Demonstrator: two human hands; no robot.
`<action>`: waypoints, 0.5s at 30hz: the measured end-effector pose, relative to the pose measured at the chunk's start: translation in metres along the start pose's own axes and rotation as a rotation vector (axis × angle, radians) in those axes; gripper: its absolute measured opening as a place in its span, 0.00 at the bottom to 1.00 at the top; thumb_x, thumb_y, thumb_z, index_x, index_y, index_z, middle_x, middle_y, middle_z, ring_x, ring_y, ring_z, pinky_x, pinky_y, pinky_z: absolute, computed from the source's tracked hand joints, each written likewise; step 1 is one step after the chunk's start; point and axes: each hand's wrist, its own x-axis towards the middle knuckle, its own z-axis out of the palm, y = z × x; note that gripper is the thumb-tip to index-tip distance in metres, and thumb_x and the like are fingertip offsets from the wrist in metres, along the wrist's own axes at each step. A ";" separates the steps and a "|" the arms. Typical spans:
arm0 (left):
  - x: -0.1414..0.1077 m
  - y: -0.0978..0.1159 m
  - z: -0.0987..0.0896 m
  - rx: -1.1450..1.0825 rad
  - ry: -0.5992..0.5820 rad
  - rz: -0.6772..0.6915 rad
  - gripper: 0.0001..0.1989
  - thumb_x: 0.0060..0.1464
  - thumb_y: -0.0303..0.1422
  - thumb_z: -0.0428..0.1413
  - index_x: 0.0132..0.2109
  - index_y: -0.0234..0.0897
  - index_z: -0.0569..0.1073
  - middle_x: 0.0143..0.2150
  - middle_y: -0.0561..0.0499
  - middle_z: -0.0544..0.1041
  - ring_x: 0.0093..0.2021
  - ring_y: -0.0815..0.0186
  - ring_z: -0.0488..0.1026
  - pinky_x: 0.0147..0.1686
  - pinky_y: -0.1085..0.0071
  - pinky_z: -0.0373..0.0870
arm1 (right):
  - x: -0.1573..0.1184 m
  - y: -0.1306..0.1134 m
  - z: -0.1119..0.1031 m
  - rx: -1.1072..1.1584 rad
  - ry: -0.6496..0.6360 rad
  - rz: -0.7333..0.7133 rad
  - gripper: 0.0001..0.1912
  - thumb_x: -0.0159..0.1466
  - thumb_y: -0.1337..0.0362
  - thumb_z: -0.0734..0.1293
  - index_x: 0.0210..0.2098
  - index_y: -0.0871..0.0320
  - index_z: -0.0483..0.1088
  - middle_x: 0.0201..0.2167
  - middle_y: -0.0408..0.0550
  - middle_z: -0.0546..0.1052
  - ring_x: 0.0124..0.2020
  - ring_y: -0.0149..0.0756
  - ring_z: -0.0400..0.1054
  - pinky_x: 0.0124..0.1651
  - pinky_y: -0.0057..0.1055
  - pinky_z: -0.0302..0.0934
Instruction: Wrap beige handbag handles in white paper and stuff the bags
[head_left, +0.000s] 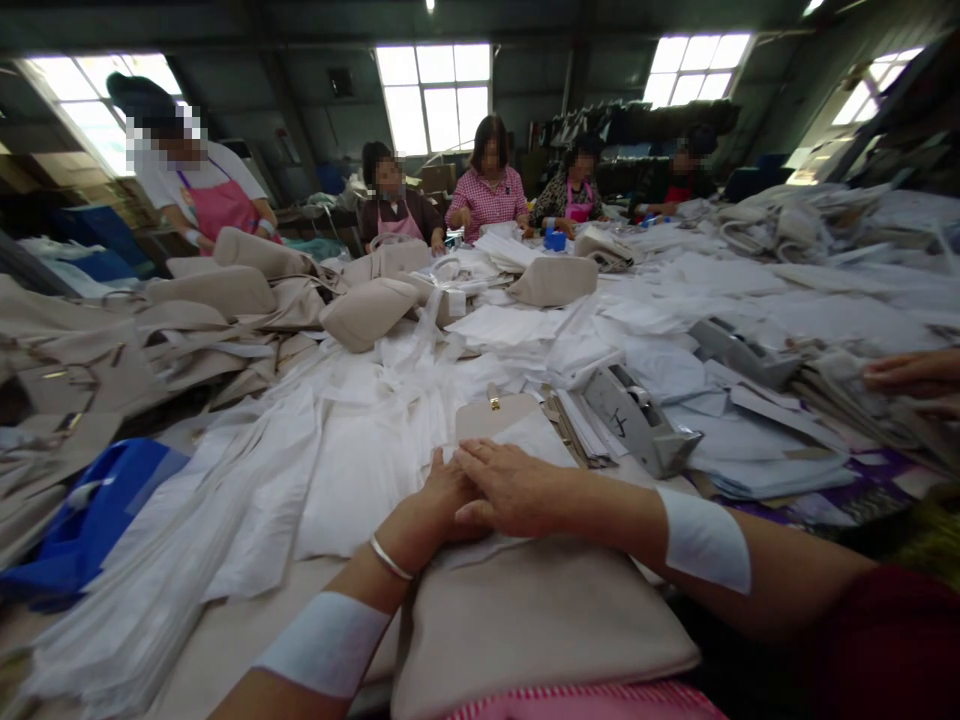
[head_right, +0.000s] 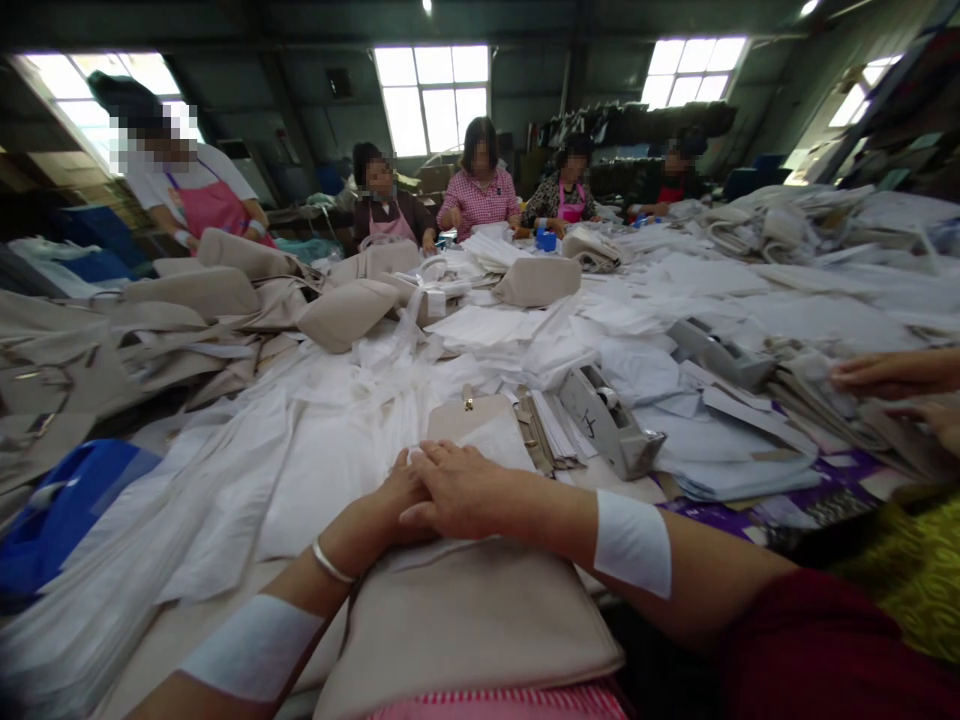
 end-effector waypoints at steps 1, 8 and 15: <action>0.002 -0.001 0.002 0.014 -0.016 0.018 0.41 0.57 0.52 0.49 0.71 0.50 0.42 0.73 0.44 0.47 0.69 0.41 0.45 0.61 0.31 0.41 | 0.000 0.000 0.007 0.037 -0.010 0.025 0.46 0.64 0.41 0.58 0.68 0.69 0.49 0.68 0.68 0.51 0.68 0.60 0.46 0.65 0.53 0.47; 0.015 0.001 0.004 -0.016 -0.051 0.073 0.42 0.55 0.52 0.50 0.71 0.53 0.41 0.73 0.45 0.45 0.70 0.42 0.45 0.59 0.29 0.44 | -0.017 0.038 0.034 0.019 -0.018 0.209 0.48 0.64 0.38 0.54 0.70 0.66 0.44 0.69 0.68 0.50 0.68 0.63 0.45 0.64 0.61 0.40; -0.009 -0.013 -0.002 -0.089 -0.073 -0.079 0.47 0.52 0.64 0.41 0.71 0.43 0.47 0.72 0.40 0.49 0.70 0.48 0.49 0.63 0.43 0.48 | -0.030 0.054 0.023 -0.122 -0.129 0.145 0.48 0.58 0.34 0.58 0.69 0.55 0.51 0.68 0.65 0.54 0.66 0.71 0.46 0.60 0.67 0.44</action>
